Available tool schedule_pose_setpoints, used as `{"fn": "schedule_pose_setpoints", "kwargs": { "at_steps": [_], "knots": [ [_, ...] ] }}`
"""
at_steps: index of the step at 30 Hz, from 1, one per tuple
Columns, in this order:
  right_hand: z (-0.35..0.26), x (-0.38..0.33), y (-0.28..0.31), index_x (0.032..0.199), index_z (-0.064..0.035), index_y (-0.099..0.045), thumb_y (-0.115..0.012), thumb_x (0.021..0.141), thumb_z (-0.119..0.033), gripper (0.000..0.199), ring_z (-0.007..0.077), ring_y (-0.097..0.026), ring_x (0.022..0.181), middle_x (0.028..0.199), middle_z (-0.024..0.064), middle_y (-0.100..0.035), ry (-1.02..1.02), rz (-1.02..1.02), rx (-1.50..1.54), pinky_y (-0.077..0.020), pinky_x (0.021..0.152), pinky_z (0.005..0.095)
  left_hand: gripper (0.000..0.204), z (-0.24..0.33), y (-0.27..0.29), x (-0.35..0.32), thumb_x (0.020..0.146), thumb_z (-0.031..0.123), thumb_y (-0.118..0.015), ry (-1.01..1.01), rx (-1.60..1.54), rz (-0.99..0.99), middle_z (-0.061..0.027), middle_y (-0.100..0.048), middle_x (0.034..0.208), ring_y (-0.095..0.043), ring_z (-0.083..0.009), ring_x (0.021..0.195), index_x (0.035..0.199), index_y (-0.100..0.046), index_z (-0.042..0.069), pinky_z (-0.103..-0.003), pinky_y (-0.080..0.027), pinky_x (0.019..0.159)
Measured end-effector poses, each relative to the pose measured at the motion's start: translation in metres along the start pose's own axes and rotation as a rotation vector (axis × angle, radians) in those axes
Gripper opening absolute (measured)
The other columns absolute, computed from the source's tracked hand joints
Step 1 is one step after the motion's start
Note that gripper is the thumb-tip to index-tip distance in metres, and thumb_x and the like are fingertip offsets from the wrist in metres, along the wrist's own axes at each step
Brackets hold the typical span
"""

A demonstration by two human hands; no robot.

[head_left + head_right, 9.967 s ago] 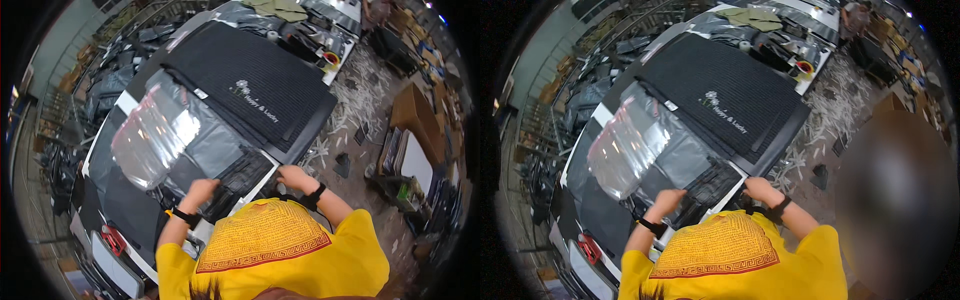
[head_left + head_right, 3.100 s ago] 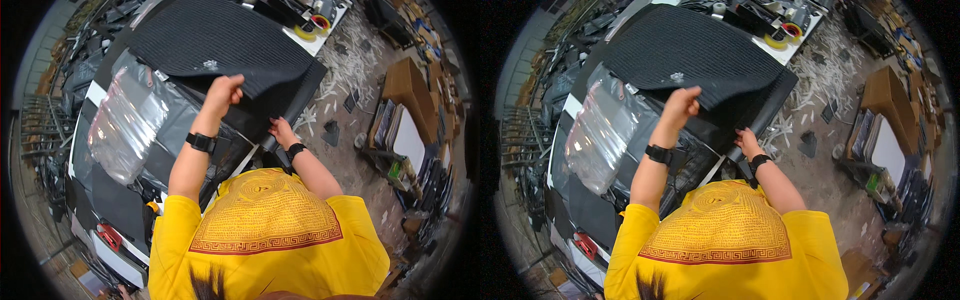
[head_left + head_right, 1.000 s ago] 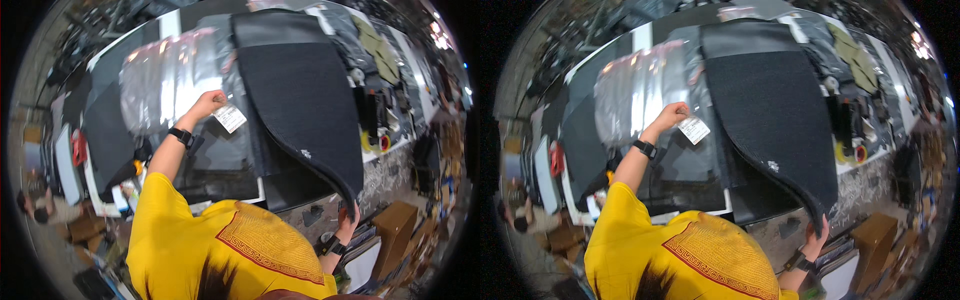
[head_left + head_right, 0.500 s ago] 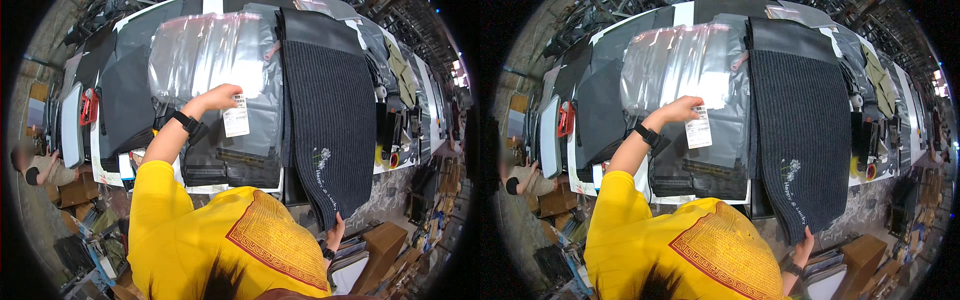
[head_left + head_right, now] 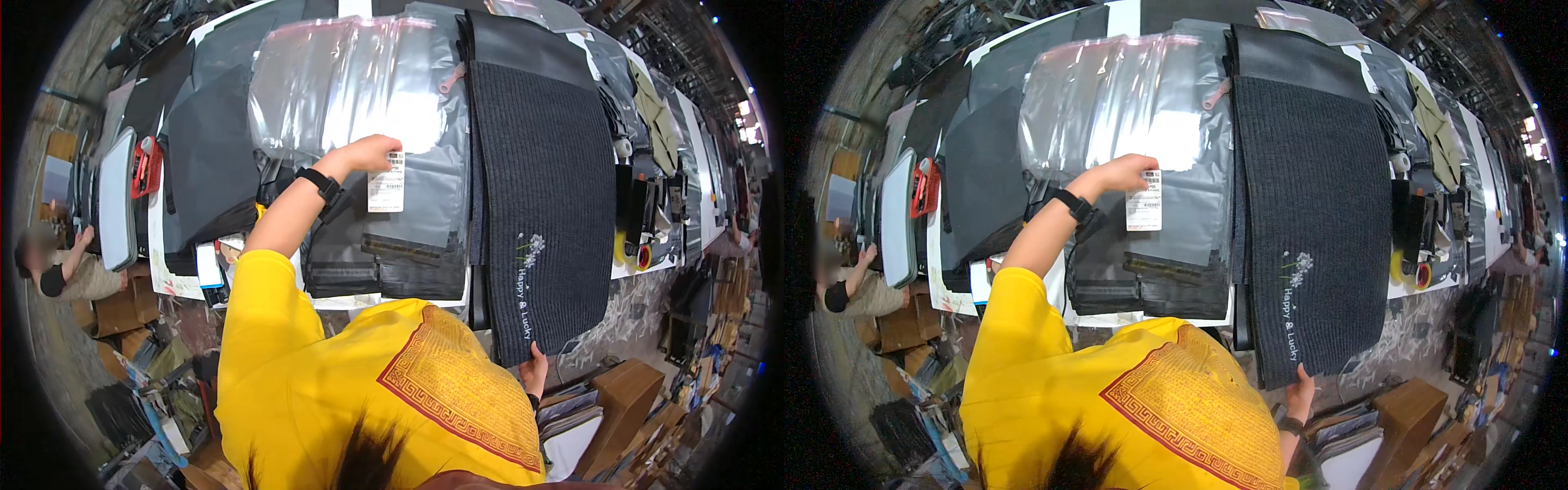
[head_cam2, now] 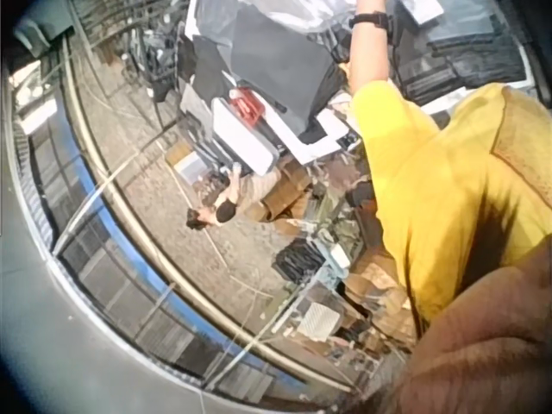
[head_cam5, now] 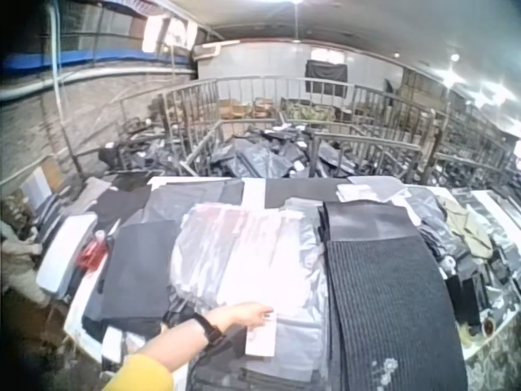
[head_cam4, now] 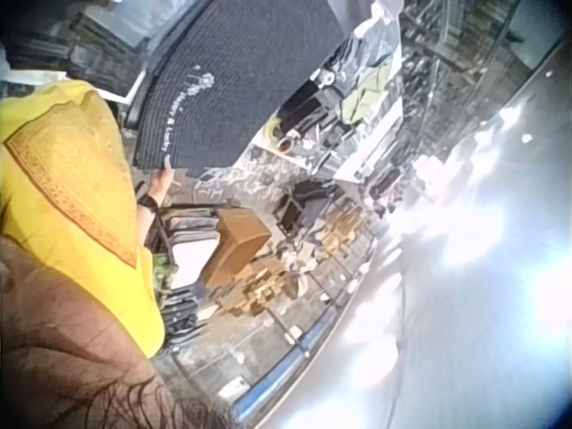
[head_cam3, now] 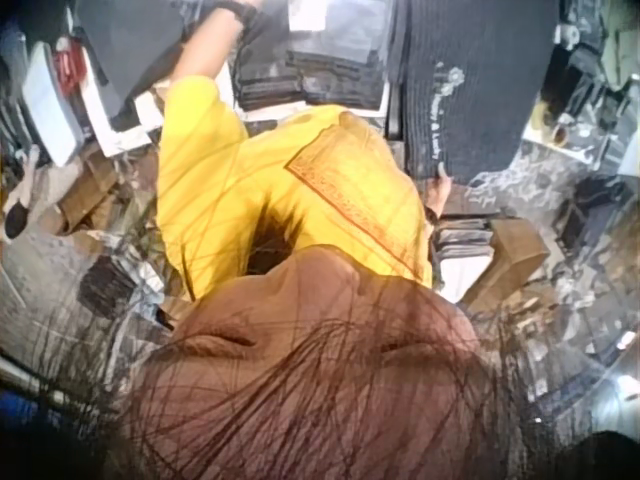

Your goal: Folding floor mats and placing them into shipping bags at a packing station.

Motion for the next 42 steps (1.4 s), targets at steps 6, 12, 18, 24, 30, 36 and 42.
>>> {"fn": "schedule_pose_setpoints", "kwargs": {
  "at_steps": [6,12,18,24,30,36,42],
  "knots": [
    [0.015,0.029,-0.003,0.124,0.0061,-0.051,-0.055,0.095,-0.014,0.035,0.0250,-0.055,0.113,0.127,0.0115,-0.056,-0.135,-0.226,-0.202,-0.0428,0.099,0.0404,0.030,-0.014,-0.019,-0.040,0.080,0.005,-0.060,-0.027,0.167,0.781,-0.0196,-0.058,0.104,-0.057,-0.0410,0.093,0.109,-0.056,0.002,-0.047,-0.047,0.079],
    [0.038,0.068,-0.069,0.124,0.0062,-0.051,-0.054,0.096,-0.016,0.036,0.0254,-0.054,0.114,0.128,0.0123,-0.056,-0.430,-0.479,-0.163,-0.0425,0.100,0.0401,0.012,0.023,-0.099,-0.158,0.086,0.015,-0.060,0.012,0.102,0.868,-0.0137,-0.058,0.082,-0.058,-0.0362,0.078,0.082,-0.056,0.004,-0.046,-0.047,0.067],
    [0.042,0.067,-0.090,0.124,0.0062,-0.051,-0.053,0.096,-0.018,0.037,0.0257,-0.054,0.115,0.128,0.0131,-0.056,-0.649,-0.597,-0.064,-0.0421,0.100,0.0399,0.009,-0.076,-0.141,-0.336,0.086,0.006,-0.051,0.621,0.171,1.161,-0.0169,-0.060,0.084,-0.059,-0.0383,0.080,0.086,-0.059,0.003,-0.045,-0.047,0.068],
    [0.040,0.049,-0.089,0.124,0.0062,-0.051,-0.052,0.097,-0.020,0.038,0.0260,-0.053,0.117,0.128,0.0139,-0.056,-0.783,-0.657,0.122,-0.0417,0.101,0.0397,0.008,-0.099,-0.113,-0.377,0.086,0.010,-0.056,0.690,0.192,1.230,-0.0171,-0.060,0.085,-0.059,-0.0386,0.081,0.083,-0.058,0.003,-0.047,-0.046,0.069],
    [0.028,0.006,-0.061,0.125,0.0062,-0.051,-0.051,0.098,-0.022,0.039,0.0263,-0.052,0.118,0.129,0.0148,-0.055,-0.821,-0.686,0.386,-0.0413,0.102,0.0394,0.017,-0.128,-0.096,-0.266,0.077,0.007,-0.068,0.610,0.317,1.021,-0.0224,-0.058,0.098,-0.059,-0.0415,0.087,0.090,-0.057,0.001,-0.048,-0.048,0.073],
    [0.027,0.010,0.008,0.123,0.0042,-0.053,-0.054,0.096,-0.020,0.037,0.0280,-0.055,0.114,0.124,0.0147,-0.058,-0.553,-0.469,0.289,-0.0428,0.099,0.0411,0.016,-0.180,-0.107,-0.254,0.088,0.004,-0.047,0.782,0.546,0.733,-0.0205,-0.055,0.106,-0.065,-0.0362,0.081,0.092,-0.060,-0.004,-0.045,-0.054,0.068],
    [0.043,0.056,0.048,0.120,0.0007,-0.055,-0.060,0.092,-0.017,0.033,0.0307,-0.060,0.106,0.117,0.0141,-0.063,-0.239,-0.048,0.052,-0.0456,0.096,0.0440,0.021,-0.179,-0.104,-0.256,0.083,0.013,-0.062,0.695,0.398,0.688,-0.0234,-0.055,0.110,-0.061,-0.0409,0.093,0.097,-0.057,-0.002,-0.049,-0.051,0.077]
  ]
}}
Point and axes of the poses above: each hand's wrist, its own x-axis towards the middle knuckle, its own y-axis out of the back of the hand, z = x × y, the point moved 4 cm from there along x, towards the middle knuckle
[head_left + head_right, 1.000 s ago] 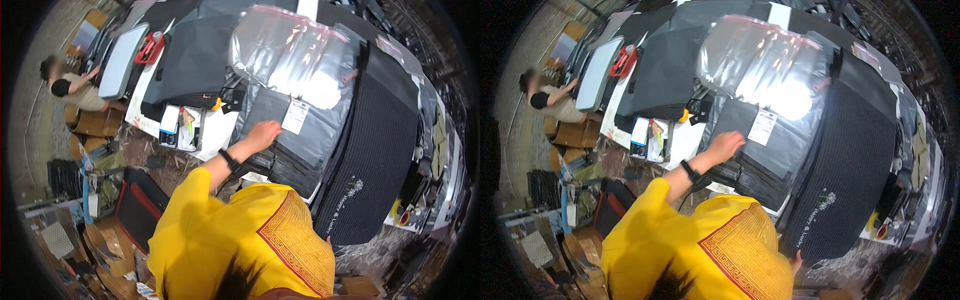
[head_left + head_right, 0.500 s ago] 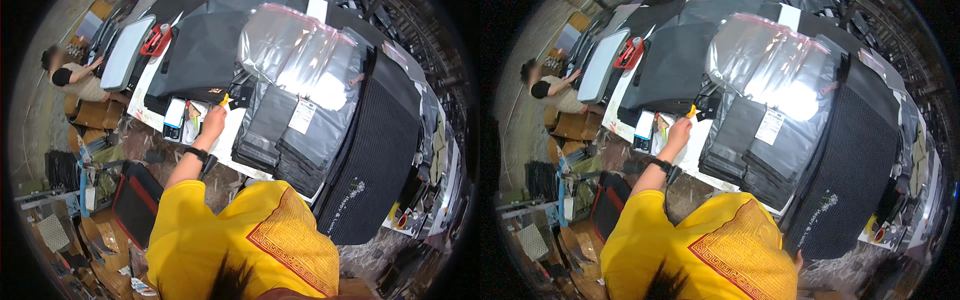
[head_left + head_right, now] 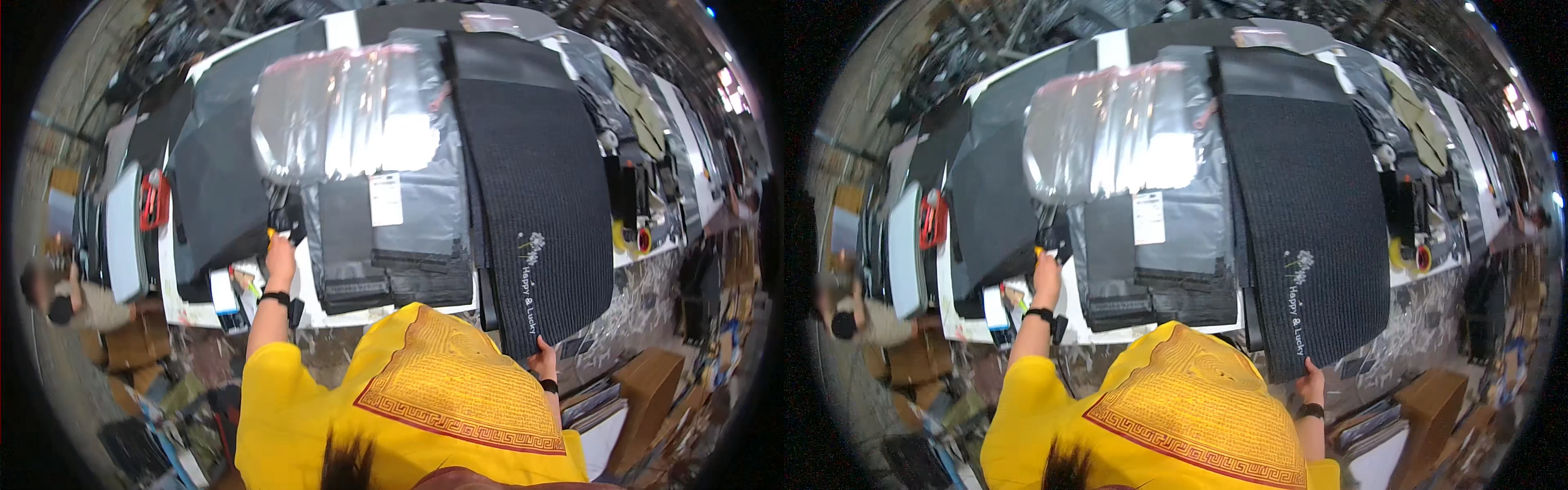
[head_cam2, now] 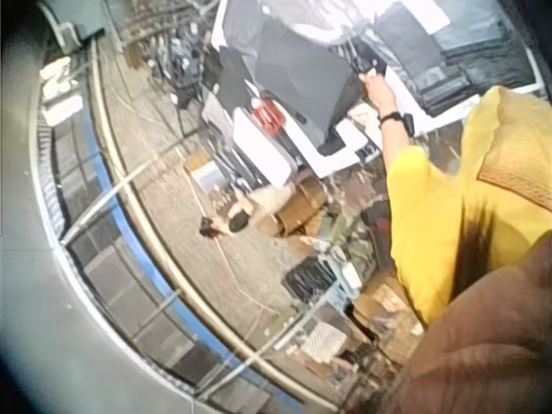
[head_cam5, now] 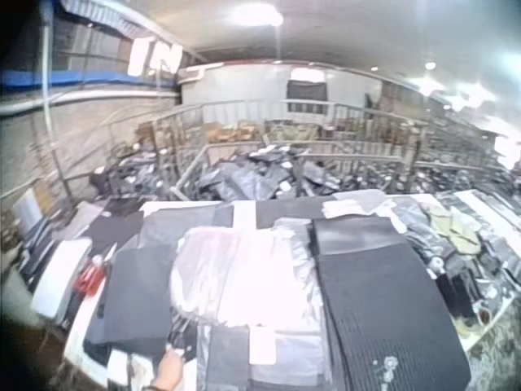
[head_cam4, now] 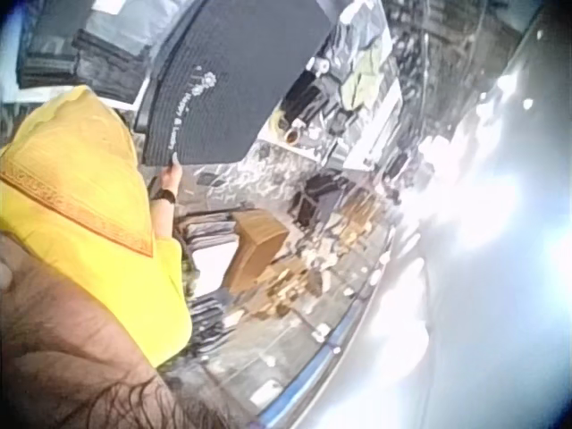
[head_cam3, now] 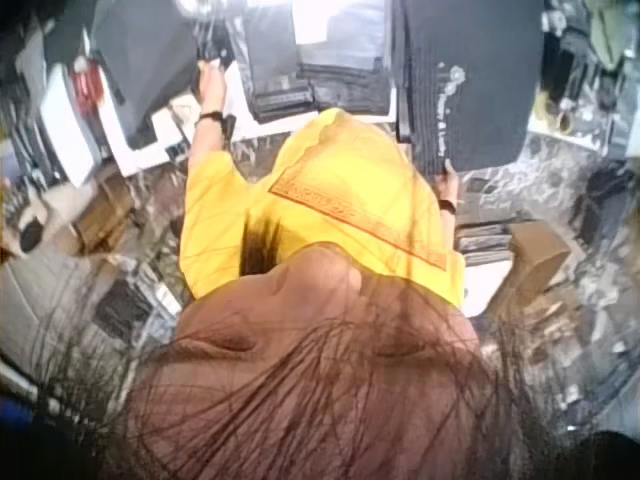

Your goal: Folding floor mats and placing them into shipping bags at a packing station.

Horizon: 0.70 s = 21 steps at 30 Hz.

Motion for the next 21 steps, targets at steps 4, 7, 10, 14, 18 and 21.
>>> {"fn": "schedule_pose_setpoints", "kwargs": {
  "at_steps": [4,7,10,14,18,21],
  "knots": [
    [-0.001,-0.018,-0.031,0.120,0.0007,-0.054,-0.060,0.090,-0.011,0.033,0.0297,-0.061,0.104,0.114,0.0135,-0.063,0.112,0.231,-0.013,-0.0490,0.092,0.0444,0.041,0.008,0.022,-0.010,0.075,0.014,-0.074,0.118,0.073,-0.072,-0.0200,-0.054,0.114,-0.061,-0.0380,0.100,0.107,-0.053,-0.001,-0.046,-0.052,0.082],
    [0.007,-0.005,-0.013,0.125,0.0003,-0.051,-0.059,0.091,-0.010,0.037,0.0293,-0.061,0.106,0.119,0.0133,-0.061,0.115,-0.068,0.063,-0.0487,0.094,0.0437,0.049,0.013,0.014,0.001,0.074,0.018,-0.078,0.145,0.095,-0.103,-0.0204,-0.059,0.111,-0.064,-0.0366,0.099,0.111,-0.051,0.000,-0.047,-0.052,0.082],
    [0.004,-0.030,-0.032,0.130,-0.0004,-0.048,-0.057,0.092,-0.010,0.040,0.0281,-0.059,0.109,0.123,0.0131,-0.059,0.183,-0.155,0.095,-0.0484,0.095,0.0436,0.034,0.013,0.016,-0.004,0.080,0.016,-0.066,0.224,0.039,-0.094,-0.0226,-0.067,0.100,-0.065,-0.0377,0.096,0.109,-0.056,0.000,-0.047,-0.053,0.081],
    [-0.004,-0.035,-0.043,0.138,-0.0014,-0.039,-0.055,0.093,-0.009,0.049,0.0286,-0.056,0.113,0.132,0.0141,-0.051,0.317,-0.022,-0.010,-0.0490,0.094,0.0432,0.022,0.005,0.043,-0.030,0.083,0.014,-0.059,0.313,0.096,-0.164,-0.0231,-0.067,0.097,-0.066,-0.0379,0.093,0.098,-0.063,-0.001,-0.047,-0.053,0.079],
    [-0.012,-0.046,-0.046,0.140,-0.0032,-0.036,-0.055,0.093,-0.008,0.052,0.0294,-0.056,0.112,0.131,0.0134,-0.051,0.437,-0.062,-0.086,-0.0514,0.090,0.0428,0.022,0.056,0.097,-0.044,0.085,0.022,-0.062,0.132,-0.125,-0.012,-0.0223,-0.066,0.089,-0.064,-0.0391,0.087,0.091,-0.065,0.001,-0.048,-0.050,0.073],
    [-0.025,-0.058,-0.050,0.139,-0.0033,-0.038,-0.056,0.092,-0.009,0.051,0.0291,-0.054,0.115,0.133,0.0134,-0.050,0.429,-0.029,-0.090,-0.0487,0.093,0.0421,0.023,0.144,0.097,-0.032,0.087,0.020,-0.063,-0.093,-0.676,-0.066,-0.0135,-0.064,0.077,-0.060,-0.0247,0.072,0.088,-0.059,-0.003,-0.038,-0.048,0.067]
  ]
}}
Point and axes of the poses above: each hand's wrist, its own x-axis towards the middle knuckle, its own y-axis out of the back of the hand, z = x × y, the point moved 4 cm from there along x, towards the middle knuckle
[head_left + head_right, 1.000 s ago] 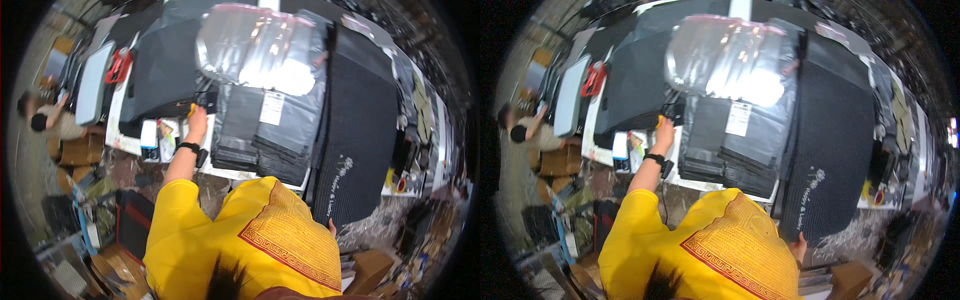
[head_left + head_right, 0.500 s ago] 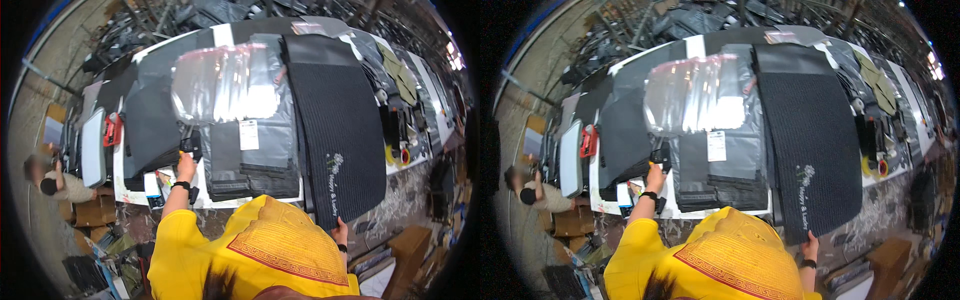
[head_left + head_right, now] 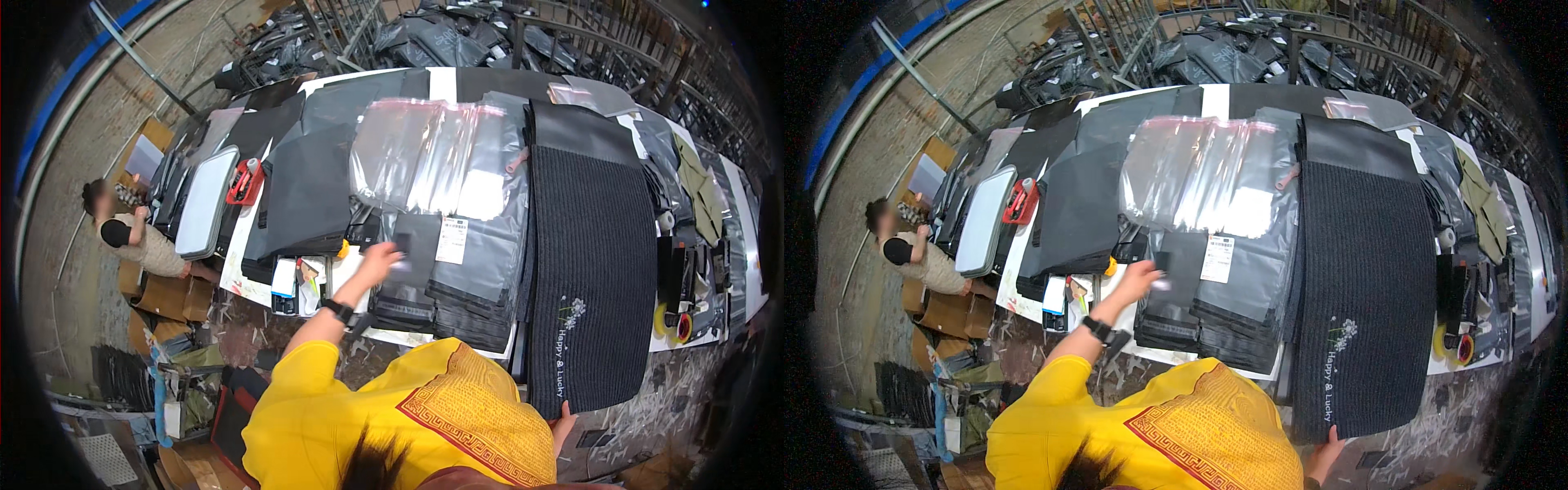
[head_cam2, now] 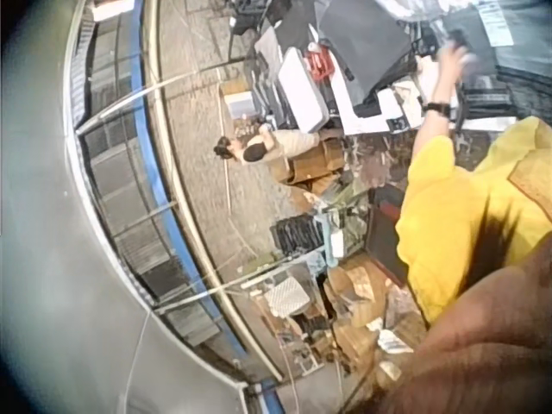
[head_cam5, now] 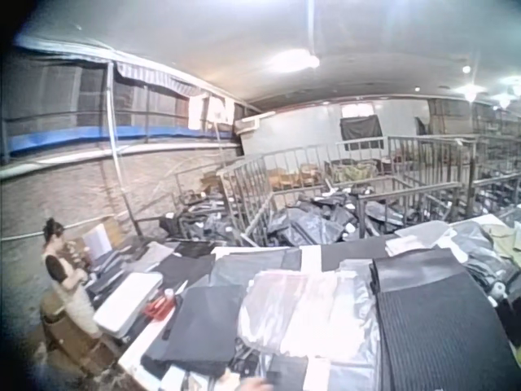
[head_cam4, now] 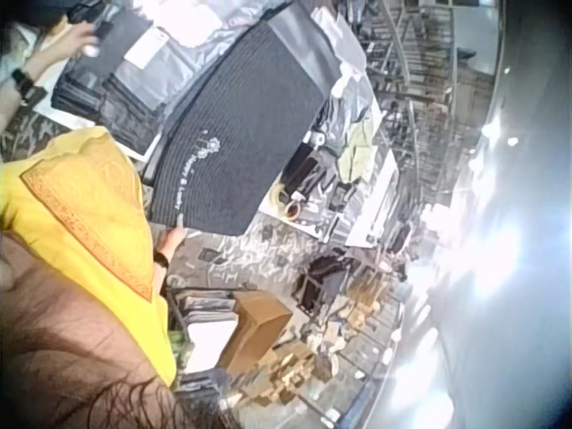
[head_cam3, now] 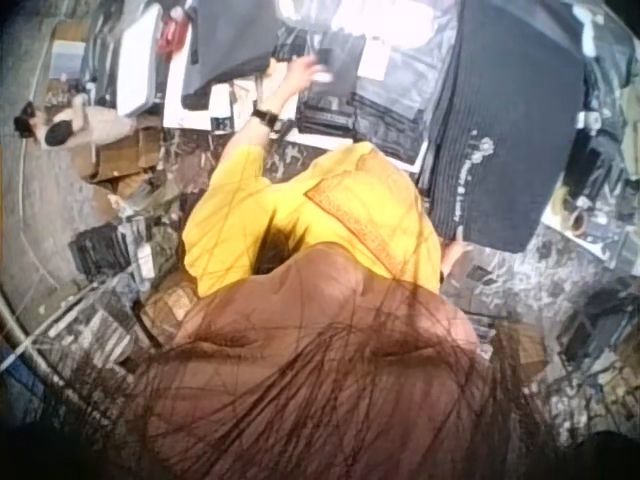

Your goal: Folding floor mats and placing them into shipping bags at a packing station.

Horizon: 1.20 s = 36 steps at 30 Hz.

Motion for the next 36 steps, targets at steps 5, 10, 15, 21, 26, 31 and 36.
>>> {"fn": "schedule_pose_setpoints", "kwargs": {
  "at_steps": [5,10,15,21,26,31,36],
  "knots": [
    [-0.050,-0.043,-0.038,0.137,0.0022,-0.039,-0.057,0.089,-0.006,0.052,0.0293,-0.050,0.119,0.135,0.0144,-0.047,0.198,-0.013,-0.036,-0.0412,0.102,0.0392,0.018,0.184,-0.136,0.037,0.094,0.019,-0.058,-0.162,-0.613,-0.552,-0.0007,-0.057,0.067,-0.057,-0.0107,0.057,0.083,-0.056,0.005,-0.024,-0.046,0.051],
    [-0.088,-0.072,-0.062,0.127,0.0072,-0.048,-0.062,0.083,-0.004,0.048,0.0263,-0.057,0.110,0.122,0.0144,-0.058,0.246,0.033,-0.045,-0.0433,0.097,0.0369,0.020,0.238,-0.232,0.089,0.095,0.021,-0.056,0.050,-0.847,-0.637,-0.0115,-0.063,0.072,-0.067,-0.0247,0.065,0.086,-0.052,0.003,-0.036,-0.056,0.059],
    [-0.146,-0.108,-0.051,0.131,0.0045,-0.048,-0.064,0.082,-0.006,0.053,0.0216,-0.058,0.112,0.126,0.0098,-0.058,0.333,-0.044,-0.037,-0.0435,0.099,0.0340,0.099,0.170,-0.273,0.118,0.088,0.073,-0.033,0.433,-0.580,-0.970,-0.0350,-0.058,0.107,-0.065,-0.0395,0.095,0.126,-0.037,-0.018,-0.046,-0.054,0.084],
    [-0.200,-0.151,0.017,0.124,0.0047,-0.054,-0.063,0.081,-0.006,0.045,0.0184,-0.063,0.099,0.115,0.0092,-0.064,0.187,0.128,-0.319,-0.0482,0.091,0.0317,0.069,0.140,-0.335,0.172,0.095,0.049,-0.050,0.326,-1.277,-0.676,-0.0158,-0.046,0.140,-0.045,-0.0325,0.127,0.140,-0.036,-0.001,-0.047,-0.036,0.107],
    [-0.200,-0.154,0.065,0.125,0.0061,-0.054,-0.056,0.081,0.004,0.044,0.0163,-0.061,0.098,0.110,0.0065,-0.065,0.124,0.327,-0.474,-0.0457,0.090,0.0288,0.041,0.142,-0.339,0.242,0.093,0.035,-0.059,0.349,-1.323,-0.489,-0.0117,-0.060,0.124,-0.054,-0.0292,0.117,0.118,-0.056,0.003,-0.045,-0.039,0.105],
    [-0.243,-0.131,0.013,0.116,0.0063,-0.058,-0.058,0.080,0.001,0.036,0.0124,-0.057,0.084,0.098,0.0032,-0.065,0.183,0.235,-0.802,-0.0467,0.079,0.0282,0.047,0.121,-0.268,0.335,0.090,0.034,-0.065,0.357,-1.062,-0.575,-0.0123,-0.062,0.120,-0.059,-0.0281,0.110,0.122,-0.055,0.001,-0.041,-0.046,0.097],
    [-0.293,-0.124,-0.081,0.107,0.0089,-0.059,-0.059,0.077,-0.002,0.032,0.0150,-0.057,0.078,0.087,0.0105,-0.066,0.305,0.226,-0.955,-0.0465,0.073,0.0301,0.028,0.234,-0.215,0.250,0.087,0.017,-0.069,-0.176,-0.718,-0.242,-0.0111,-0.067,0.101,-0.062,-0.0179,0.088,0.103,-0.063,-0.005,-0.030,-0.049,0.080]
  ]
}}
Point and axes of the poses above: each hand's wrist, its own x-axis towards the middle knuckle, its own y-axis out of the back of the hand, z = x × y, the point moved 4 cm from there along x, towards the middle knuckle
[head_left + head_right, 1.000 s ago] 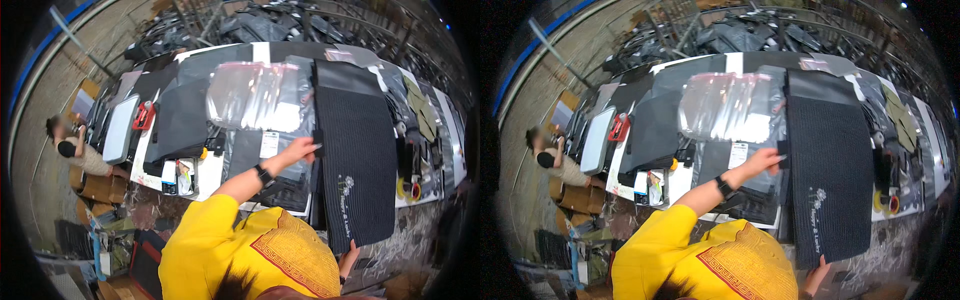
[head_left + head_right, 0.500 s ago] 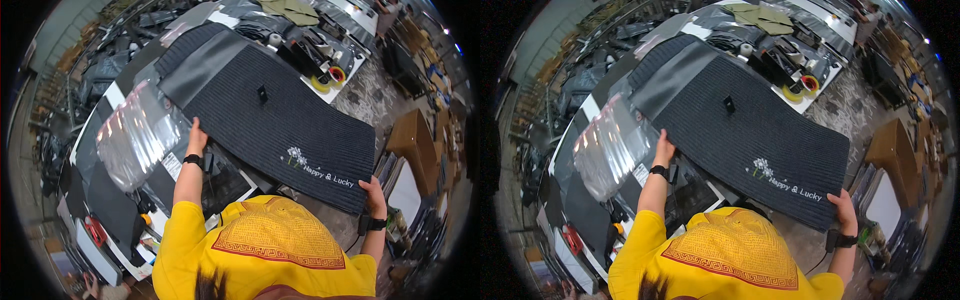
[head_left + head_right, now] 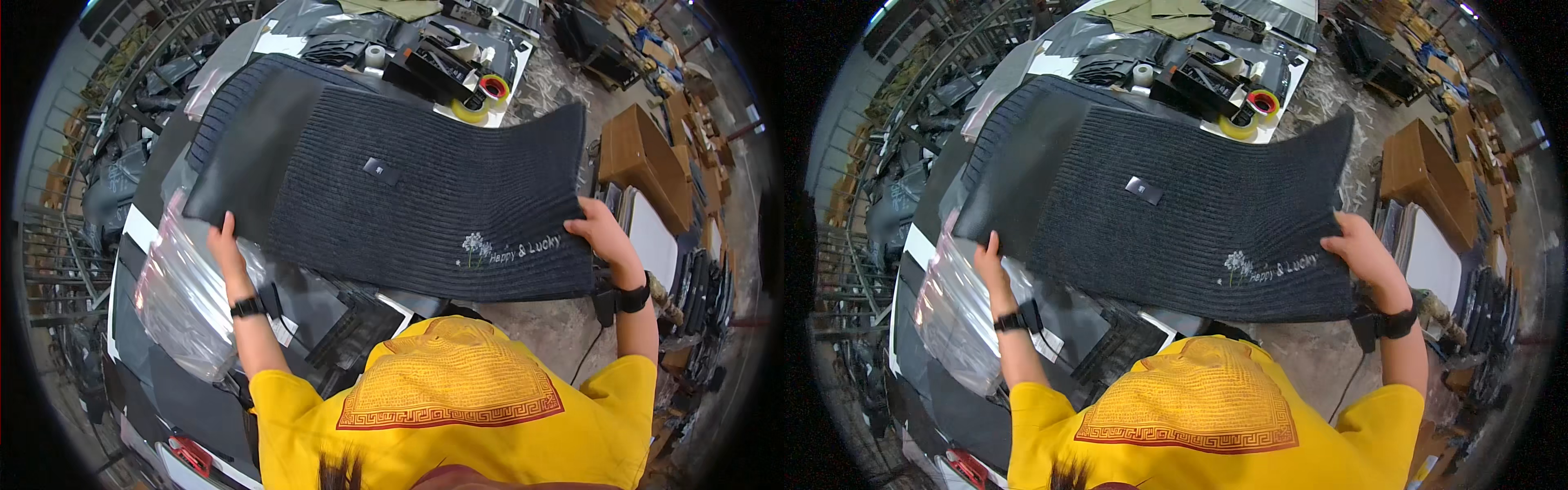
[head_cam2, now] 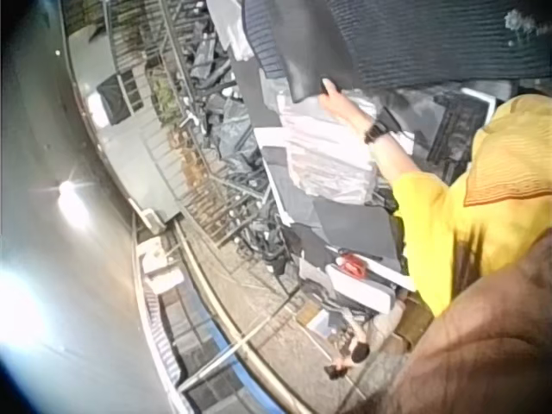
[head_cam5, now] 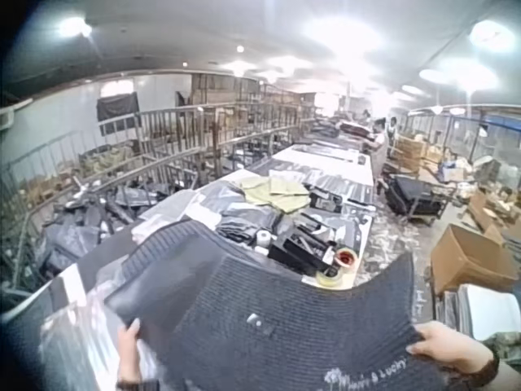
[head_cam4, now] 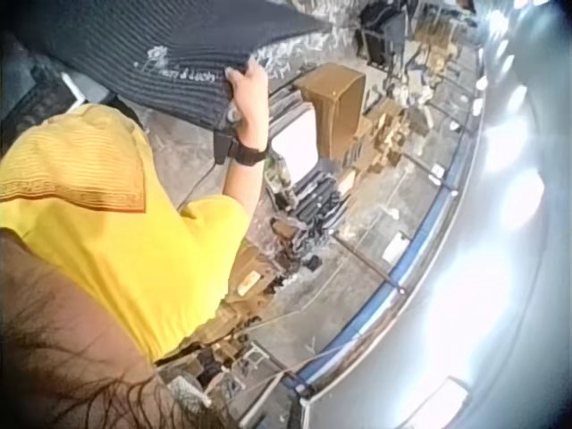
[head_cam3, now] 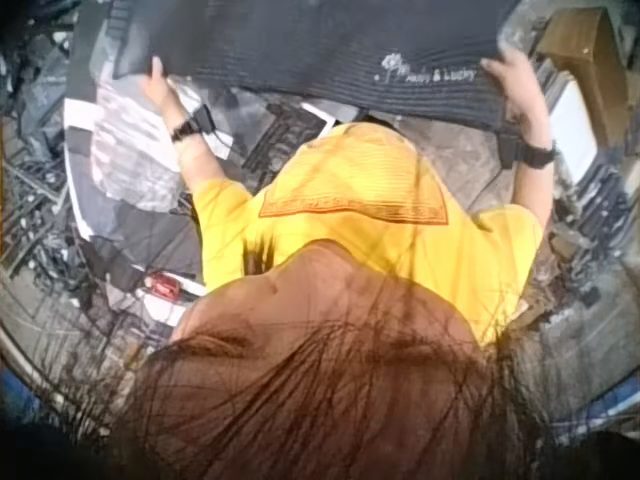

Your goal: Folding floor mats and placing them into shipping bags at a packing station.

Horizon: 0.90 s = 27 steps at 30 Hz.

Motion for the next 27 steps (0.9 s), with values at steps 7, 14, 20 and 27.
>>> {"fn": "schedule_pose_setpoints", "kwargs": {
  "at_steps": [7,14,20,27],
  "knots": [
    [-0.090,0.055,-0.134,0.117,0.0098,-0.055,-0.053,0.077,-0.007,0.044,0.0430,-0.062,0.090,0.097,0.0315,-0.062,0.528,-0.072,-0.251,-0.0500,0.080,0.0453,0.037,0.003,0.101,-0.154,0.089,0.003,-0.059,0.233,-0.744,0.155,-0.0177,-0.059,0.120,-0.059,-0.0260,0.111,0.124,-0.051,-0.008,-0.038,-0.047,0.097],
    [-0.075,0.121,-0.374,0.091,0.0113,-0.062,-0.057,0.076,-0.007,0.024,0.0415,-0.066,0.086,0.095,0.0293,-0.064,0.424,-0.108,-0.394,-0.0525,0.082,0.0439,0.036,0.026,0.071,-0.157,0.089,0.011,-0.066,-0.037,0.142,0.200,-0.0109,-0.063,0.115,-0.060,-0.0201,0.097,0.119,-0.057,-0.007,-0.032,-0.046,0.088],
    [-0.064,0.098,-0.425,0.127,0.0235,-0.039,-0.060,0.077,-0.015,0.067,0.0385,-0.069,0.077,0.118,0.0549,-0.038,0.517,-0.064,-0.840,-0.0570,0.061,0.0327,0.025,0.100,-0.049,-0.214,0.085,0.002,-0.062,-0.266,0.647,-0.177,-0.0197,-0.068,0.093,-0.065,-0.0273,0.081,0.109,-0.063,-0.007,-0.035,-0.049,0.077],
    [0.024,0.064,-0.440,0.131,0.0068,-0.047,-0.060,0.085,-0.024,0.057,0.0236,-0.061,0.102,0.135,0.0238,-0.050,0.993,0.061,-1.083,-0.0481,0.081,0.0319,0.060,0.098,-0.204,-0.295,0.062,-0.008,-0.053,-0.821,0.725,-0.786,-0.0231,-0.059,0.123,-0.060,-0.0348,0.112,0.121,-0.060,0.001,-0.040,-0.050,0.095]
  ]
}}
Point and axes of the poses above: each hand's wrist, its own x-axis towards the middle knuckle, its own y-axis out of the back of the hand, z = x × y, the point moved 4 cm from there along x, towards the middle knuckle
